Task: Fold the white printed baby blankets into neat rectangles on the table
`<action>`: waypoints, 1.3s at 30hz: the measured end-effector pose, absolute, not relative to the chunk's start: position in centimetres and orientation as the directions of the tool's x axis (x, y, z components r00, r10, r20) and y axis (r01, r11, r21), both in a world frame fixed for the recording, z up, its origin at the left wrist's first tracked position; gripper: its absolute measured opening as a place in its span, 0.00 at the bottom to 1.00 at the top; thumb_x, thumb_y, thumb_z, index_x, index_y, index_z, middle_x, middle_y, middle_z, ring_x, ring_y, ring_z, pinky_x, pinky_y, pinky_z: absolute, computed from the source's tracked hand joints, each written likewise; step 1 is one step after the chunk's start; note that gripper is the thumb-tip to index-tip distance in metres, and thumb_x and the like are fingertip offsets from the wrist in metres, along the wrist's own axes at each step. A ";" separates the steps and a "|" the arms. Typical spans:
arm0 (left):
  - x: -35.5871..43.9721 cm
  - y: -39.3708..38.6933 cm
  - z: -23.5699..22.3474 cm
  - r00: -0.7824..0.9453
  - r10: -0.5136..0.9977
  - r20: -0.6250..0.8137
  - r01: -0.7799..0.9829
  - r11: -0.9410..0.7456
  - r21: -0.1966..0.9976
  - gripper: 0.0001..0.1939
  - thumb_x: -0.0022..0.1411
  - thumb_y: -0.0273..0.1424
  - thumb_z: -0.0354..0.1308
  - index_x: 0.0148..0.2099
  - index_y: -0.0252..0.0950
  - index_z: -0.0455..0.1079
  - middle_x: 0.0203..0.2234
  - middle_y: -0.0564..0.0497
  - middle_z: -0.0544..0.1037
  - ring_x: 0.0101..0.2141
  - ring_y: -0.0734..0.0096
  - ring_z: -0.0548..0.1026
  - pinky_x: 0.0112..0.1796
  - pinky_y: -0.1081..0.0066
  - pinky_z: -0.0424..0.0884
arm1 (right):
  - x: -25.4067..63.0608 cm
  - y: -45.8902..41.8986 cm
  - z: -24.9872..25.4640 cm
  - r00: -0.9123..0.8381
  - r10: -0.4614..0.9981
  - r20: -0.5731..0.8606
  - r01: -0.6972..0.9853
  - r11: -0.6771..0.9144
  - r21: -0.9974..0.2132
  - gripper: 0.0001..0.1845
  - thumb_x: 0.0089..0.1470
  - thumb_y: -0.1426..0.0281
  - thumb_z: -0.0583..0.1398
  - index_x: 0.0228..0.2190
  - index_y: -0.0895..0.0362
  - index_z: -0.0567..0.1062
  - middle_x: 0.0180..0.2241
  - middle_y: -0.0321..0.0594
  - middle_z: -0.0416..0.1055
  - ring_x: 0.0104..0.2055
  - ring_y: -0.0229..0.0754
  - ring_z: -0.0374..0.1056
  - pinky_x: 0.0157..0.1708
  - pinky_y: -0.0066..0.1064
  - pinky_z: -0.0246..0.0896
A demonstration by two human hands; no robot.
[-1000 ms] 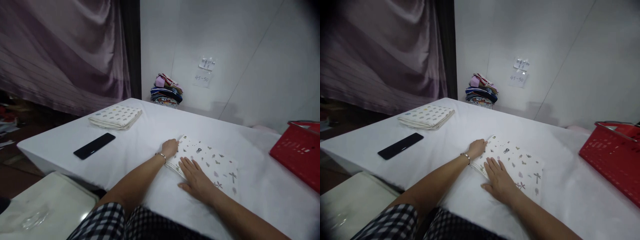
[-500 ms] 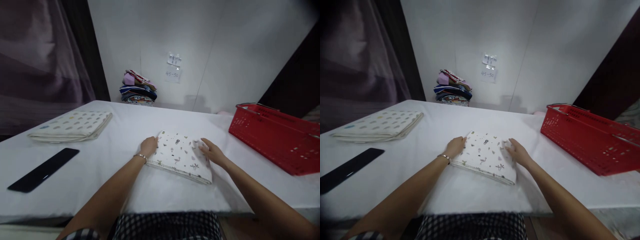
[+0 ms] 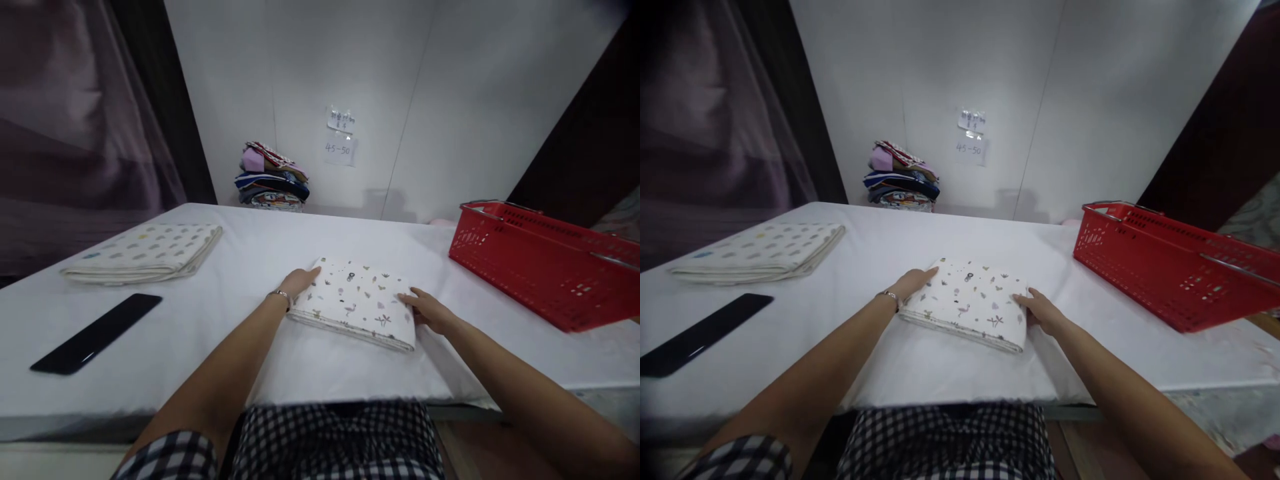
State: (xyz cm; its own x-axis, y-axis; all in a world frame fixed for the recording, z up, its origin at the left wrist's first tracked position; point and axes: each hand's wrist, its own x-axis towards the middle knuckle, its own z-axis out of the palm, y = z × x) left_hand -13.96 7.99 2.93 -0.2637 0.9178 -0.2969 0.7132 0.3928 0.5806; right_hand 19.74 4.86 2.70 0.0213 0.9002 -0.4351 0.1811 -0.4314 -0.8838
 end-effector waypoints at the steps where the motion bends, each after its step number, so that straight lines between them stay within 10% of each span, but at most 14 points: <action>1: -14.0 7.9 2.9 -0.264 0.917 -0.300 0.701 0.396 0.593 0.37 0.52 0.58 0.48 0.44 0.28 0.72 0.48 0.33 0.73 0.46 0.47 0.72 0.40 0.64 0.67 | 19.7 5.0 2.6 0.006 0.901 -0.434 0.138 -0.431 -0.892 0.47 0.45 0.65 0.67 0.61 0.57 0.50 0.47 0.51 0.70 0.31 0.41 0.71 0.25 0.29 0.68; 7: -14.3 7.0 3.3 -0.232 0.917 -0.325 0.607 0.397 0.689 0.39 0.48 0.59 0.52 0.47 0.29 0.70 0.49 0.35 0.72 0.44 0.50 0.73 0.38 0.66 0.68 | 18.9 4.9 2.1 -0.178 0.898 -0.402 -0.088 -0.421 -0.903 0.18 0.50 0.75 0.60 0.45 0.60 0.68 0.37 0.47 0.76 0.35 0.44 0.73 0.37 0.34 0.71; 19: -11.6 5.5 2.3 -0.280 0.917 -0.283 0.448 0.386 0.806 0.29 0.52 0.47 0.59 0.48 0.28 0.68 0.45 0.38 0.75 0.41 0.59 0.75 0.33 0.72 0.68 | 20.6 8.9 3.1 0.161 0.951 -0.262 0.117 -0.282 -0.952 0.49 0.47 0.71 0.64 0.63 0.58 0.43 0.50 0.52 0.67 0.37 0.42 0.71 0.30 0.27 0.68; 33: -11.2 1.6 3.7 -0.215 0.922 -0.323 0.496 0.388 0.777 0.48 0.47 0.42 0.65 0.64 0.30 0.48 0.48 0.36 0.72 0.37 0.59 0.76 0.28 0.70 0.69 | 23.8 3.1 3.3 -0.119 0.886 -0.449 0.182 -0.425 -0.887 0.24 0.56 0.62 0.57 0.52 0.58 0.62 0.26 0.40 0.70 0.26 0.40 0.68 0.29 0.36 0.70; 39: -11.4 0.6 3.3 -0.236 0.944 -0.231 0.592 0.328 0.736 0.46 0.49 0.41 0.64 0.64 0.30 0.49 0.54 0.36 0.67 0.46 0.56 0.72 0.34 0.71 0.69 | 23.5 2.3 2.8 -0.096 0.920 -0.379 0.151 -0.363 -0.920 0.39 0.50 0.69 0.63 0.60 0.55 0.52 0.27 0.38 0.71 0.26 0.39 0.67 0.28 0.34 0.70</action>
State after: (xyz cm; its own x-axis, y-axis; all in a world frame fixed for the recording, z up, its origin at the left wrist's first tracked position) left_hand -11.40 0.60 3.35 -0.2359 0.9440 -0.2305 0.5923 0.3277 0.7360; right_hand 23.47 2.28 2.76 -0.0960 0.9204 -0.3791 0.1506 -0.3631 -0.9195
